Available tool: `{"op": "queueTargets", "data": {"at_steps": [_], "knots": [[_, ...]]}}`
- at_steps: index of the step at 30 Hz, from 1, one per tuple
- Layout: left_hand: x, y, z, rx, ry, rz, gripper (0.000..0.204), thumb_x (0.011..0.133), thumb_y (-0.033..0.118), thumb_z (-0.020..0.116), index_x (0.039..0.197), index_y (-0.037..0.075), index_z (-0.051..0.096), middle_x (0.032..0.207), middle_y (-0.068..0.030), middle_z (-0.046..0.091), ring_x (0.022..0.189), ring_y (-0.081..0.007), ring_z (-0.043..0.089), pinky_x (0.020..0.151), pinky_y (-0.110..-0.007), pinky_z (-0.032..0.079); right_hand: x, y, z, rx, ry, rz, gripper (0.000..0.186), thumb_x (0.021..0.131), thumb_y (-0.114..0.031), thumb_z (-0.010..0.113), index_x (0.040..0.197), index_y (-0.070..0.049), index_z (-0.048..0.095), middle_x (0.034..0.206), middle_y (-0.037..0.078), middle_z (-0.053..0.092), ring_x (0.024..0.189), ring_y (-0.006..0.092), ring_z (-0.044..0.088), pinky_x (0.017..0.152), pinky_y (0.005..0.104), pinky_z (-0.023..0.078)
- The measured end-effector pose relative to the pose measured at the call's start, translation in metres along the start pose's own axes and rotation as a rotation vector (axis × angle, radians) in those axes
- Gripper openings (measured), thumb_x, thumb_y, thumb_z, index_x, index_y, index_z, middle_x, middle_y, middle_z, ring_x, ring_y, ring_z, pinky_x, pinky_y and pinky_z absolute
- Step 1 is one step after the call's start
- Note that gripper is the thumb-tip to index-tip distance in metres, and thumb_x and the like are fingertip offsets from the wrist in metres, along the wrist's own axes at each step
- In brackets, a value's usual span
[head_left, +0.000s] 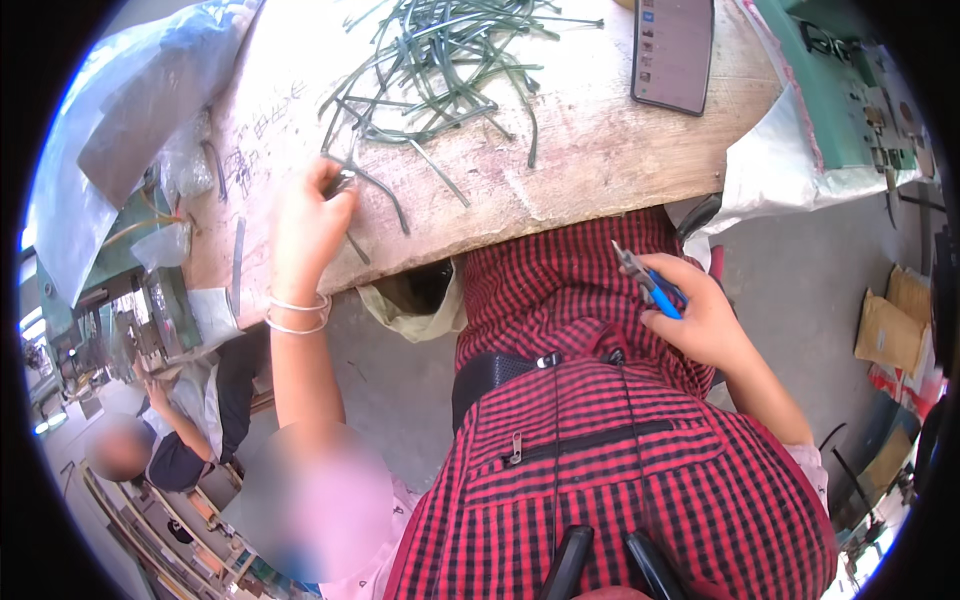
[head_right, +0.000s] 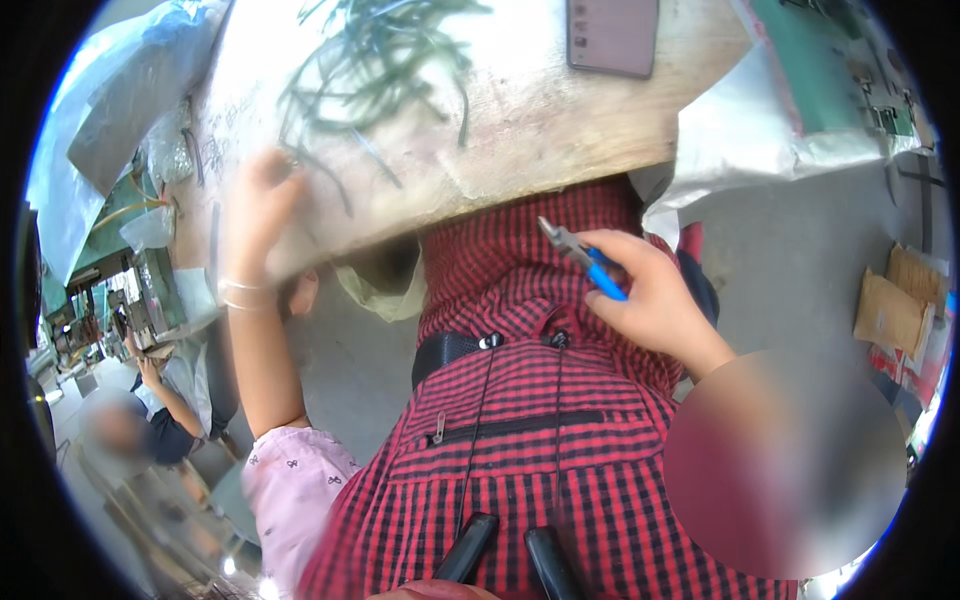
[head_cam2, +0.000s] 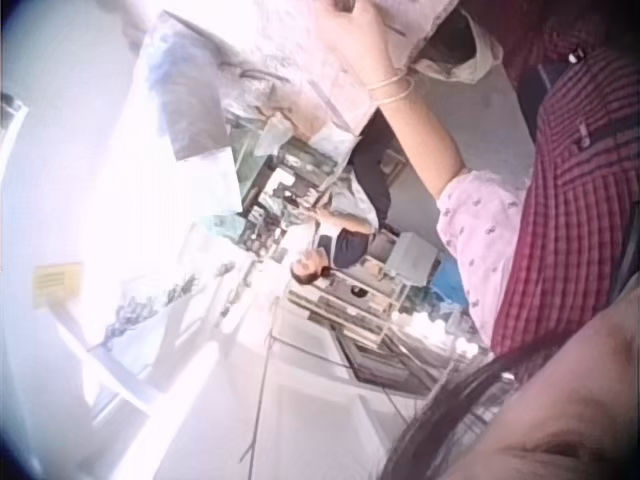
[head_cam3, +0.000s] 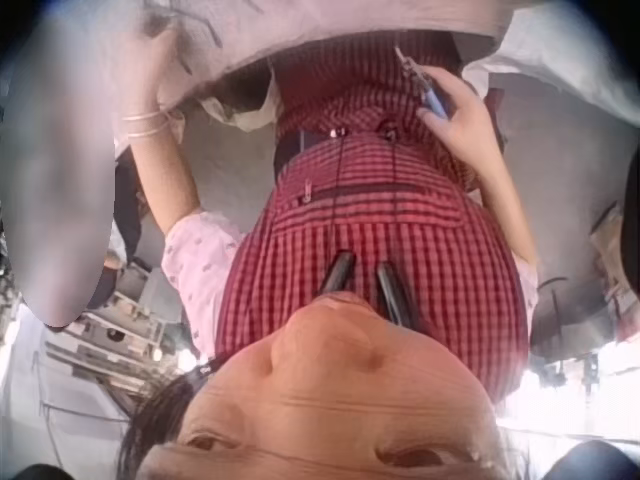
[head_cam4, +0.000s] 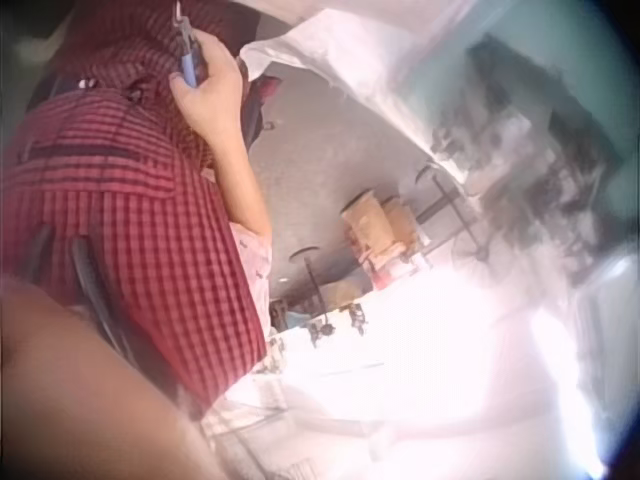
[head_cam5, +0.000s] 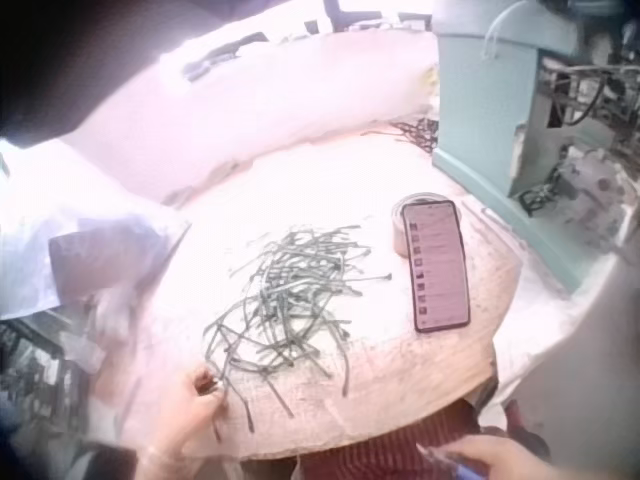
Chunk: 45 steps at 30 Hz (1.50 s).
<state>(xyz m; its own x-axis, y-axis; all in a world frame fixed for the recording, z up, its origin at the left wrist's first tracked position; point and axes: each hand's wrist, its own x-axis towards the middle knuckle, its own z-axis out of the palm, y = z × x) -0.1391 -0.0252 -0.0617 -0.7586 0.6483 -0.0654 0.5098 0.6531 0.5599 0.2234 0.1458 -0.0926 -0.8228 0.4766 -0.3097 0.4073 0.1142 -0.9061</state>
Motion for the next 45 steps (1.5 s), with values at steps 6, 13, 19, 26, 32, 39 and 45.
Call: {"op": "queueTargets", "data": {"at_steps": [6,13,19,26,32,39,45], "knots": [[-0.039,0.025,-0.013,-0.252,0.090,-0.123,0.018,0.088,0.011,0.063,0.100,-0.002,0.065,0.062,-0.0055,0.061,0.054,-0.0115,0.054,0.055,-0.026,0.043,0.038,-0.007,0.006,0.515,-0.272,0.337,0.045,0.081,-0.011,0.069,0.125,-0.008,0.060,0.089,0.001,0.055,0.082,0.0109,0.054,0.079,0.0265,0.045],[-0.116,0.095,0.036,-1.330,-0.507,-0.191,0.047,0.095,0.014,0.053,0.137,-0.006,0.048,0.068,-0.0092,0.063,0.043,-0.0056,0.045,0.038,-0.018,0.030,0.031,-0.068,0.000,-0.292,0.111,-0.350,0.049,0.074,-0.008,0.070,0.122,-0.012,0.063,0.084,0.008,0.055,0.081,0.0254,0.056,0.075,0.0362,0.047],[-0.123,0.100,0.037,-1.395,-0.519,-0.148,0.041,0.095,0.008,0.054,0.133,-0.007,0.050,0.065,-0.0082,0.061,0.055,-0.0089,0.055,0.054,-0.020,0.042,0.027,-0.090,-0.005,-0.660,0.157,-0.473,0.061,0.067,-0.004,0.072,0.127,-0.015,0.064,0.087,0.010,0.055,0.081,0.0287,0.055,0.072,0.0385,0.045],[-0.118,0.095,0.028,-1.259,-0.571,-0.246,0.035,0.093,0.003,0.059,0.127,-0.006,0.056,0.064,-0.0041,0.061,0.055,-0.0063,0.054,0.052,-0.018,0.039,0.017,-0.103,-0.005,-0.820,0.117,-0.447,0.062,0.068,-0.006,0.071,0.128,-0.018,0.064,0.092,0.009,0.054,0.087,0.0286,0.054,0.074,0.0388,0.045],[-0.111,0.106,0.005,-1.080,-0.676,-0.342,0.030,0.090,0.001,0.061,0.119,-0.007,0.062,0.057,0.0009,0.057,0.047,-0.0037,0.047,0.045,-0.020,0.032,0.022,-0.098,-0.014,-1.020,0.089,-0.618,0.056,0.065,-0.008,0.069,0.119,-0.021,0.068,0.083,0.005,0.050,0.078,0.0251,0.053,0.061,0.0364,0.042],[-0.095,0.095,0.004,-1.016,-1.057,-0.412,0.031,0.082,0.003,0.070,0.111,-0.007,0.067,0.053,-0.0002,0.055,0.040,-0.0056,0.041,0.038,-0.022,0.024,0.053,-0.075,-0.039,-1.068,0.142,-1.212,0.054,0.062,-0.015,0.066,0.115,-0.028,0.071,0.081,0.001,0.048,0.067,0.0167,0.051,0.043,0.0261,0.035],[-0.099,0.106,0.001,-0.894,-0.996,-0.393,0.030,0.081,-0.002,0.069,0.111,-0.005,0.068,0.053,0.0010,0.054,0.041,-0.0048,0.040,0.039,-0.022,0.025,0.059,-0.082,-0.038,-1.106,0.098,-1.270,0.053,0.062,-0.019,0.065,0.114,-0.028,0.070,0.081,0.000,0.048,0.069,0.0157,0.053,0.045,0.0255,0.036]]}}
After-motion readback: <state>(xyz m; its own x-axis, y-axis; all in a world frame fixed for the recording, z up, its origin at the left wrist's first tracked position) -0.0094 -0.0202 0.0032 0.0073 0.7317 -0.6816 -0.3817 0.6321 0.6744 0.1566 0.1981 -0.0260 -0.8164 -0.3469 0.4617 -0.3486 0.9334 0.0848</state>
